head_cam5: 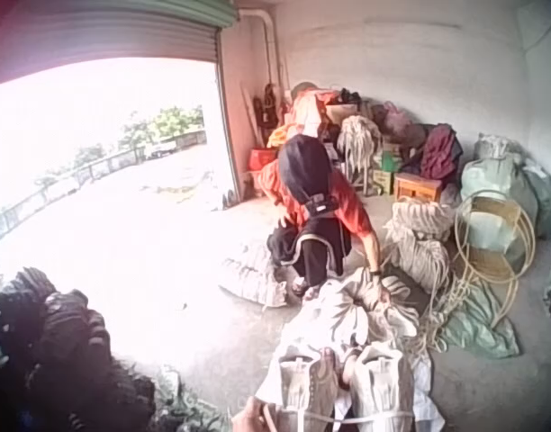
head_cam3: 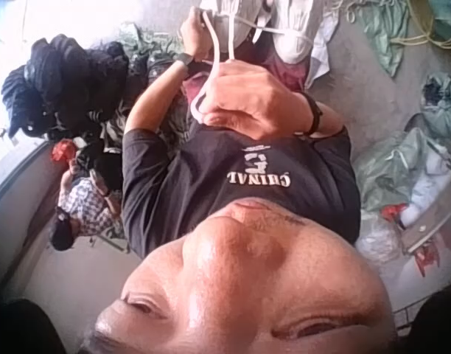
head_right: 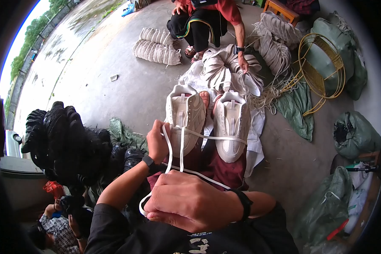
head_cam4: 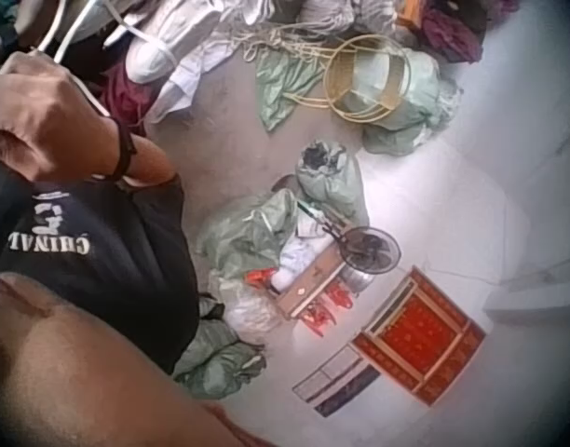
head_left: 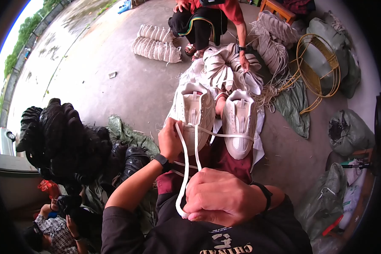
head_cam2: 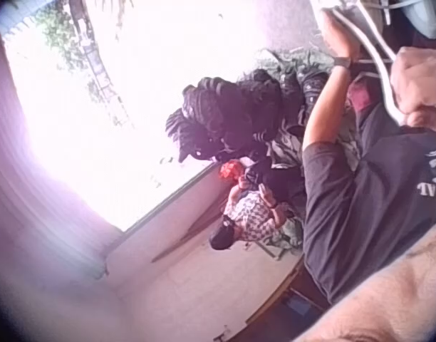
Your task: Lacing a pair of white shoes.
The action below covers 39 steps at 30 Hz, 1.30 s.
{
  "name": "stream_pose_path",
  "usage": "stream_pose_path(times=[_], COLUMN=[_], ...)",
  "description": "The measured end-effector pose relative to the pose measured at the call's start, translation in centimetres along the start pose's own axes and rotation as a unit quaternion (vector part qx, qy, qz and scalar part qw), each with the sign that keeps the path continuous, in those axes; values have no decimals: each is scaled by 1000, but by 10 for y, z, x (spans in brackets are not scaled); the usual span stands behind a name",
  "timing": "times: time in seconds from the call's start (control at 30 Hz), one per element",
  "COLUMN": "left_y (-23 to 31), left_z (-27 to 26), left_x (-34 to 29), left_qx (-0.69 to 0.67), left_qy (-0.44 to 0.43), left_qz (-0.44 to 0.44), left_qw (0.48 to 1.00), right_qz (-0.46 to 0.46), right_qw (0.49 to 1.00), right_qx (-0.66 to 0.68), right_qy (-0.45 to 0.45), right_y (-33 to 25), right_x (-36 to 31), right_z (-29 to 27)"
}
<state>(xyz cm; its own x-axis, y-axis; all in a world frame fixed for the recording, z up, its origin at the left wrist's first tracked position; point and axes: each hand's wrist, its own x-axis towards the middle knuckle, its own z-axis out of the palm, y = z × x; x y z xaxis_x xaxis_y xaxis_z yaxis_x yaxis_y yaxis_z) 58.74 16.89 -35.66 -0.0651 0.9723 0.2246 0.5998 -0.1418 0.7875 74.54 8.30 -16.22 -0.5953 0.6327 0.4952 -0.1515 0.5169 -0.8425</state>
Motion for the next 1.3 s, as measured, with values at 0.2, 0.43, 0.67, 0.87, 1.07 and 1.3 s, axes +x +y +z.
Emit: stream_pose_path(times=[0.2, 0.43, 0.67, 0.87, 1.07, 1.3], left_y=[0, -18, 5, -3, -7, -13], left_z=[-7, -42, -41, -31, -32, -34], left_x=[7, 32, 45, 53, 57, 70], left_qx=[21, -207, 40, 51, -50, 0], left_qy=[-47, -229, -258, -288, -300, -344], left_qz=[42, -137, 35, 29, -19, 8], left_qw=[998, 941, 965, 956, 953, 939], right_qz=[0, 32, 60, 130, 129, 217], right_qw=[1000, 999, 998, 991, 968, 862], right_qx=[-2, -12, -20, -15, -196, -388], right_qy=[-5, 2, 21, 28, 87, 244], right_y=[4, 9, 26, 45, 108, 189], right_x=[0, -3, -3, 7, -1, -43], right_z=[-2, -8, -4, 0, 6, -17])
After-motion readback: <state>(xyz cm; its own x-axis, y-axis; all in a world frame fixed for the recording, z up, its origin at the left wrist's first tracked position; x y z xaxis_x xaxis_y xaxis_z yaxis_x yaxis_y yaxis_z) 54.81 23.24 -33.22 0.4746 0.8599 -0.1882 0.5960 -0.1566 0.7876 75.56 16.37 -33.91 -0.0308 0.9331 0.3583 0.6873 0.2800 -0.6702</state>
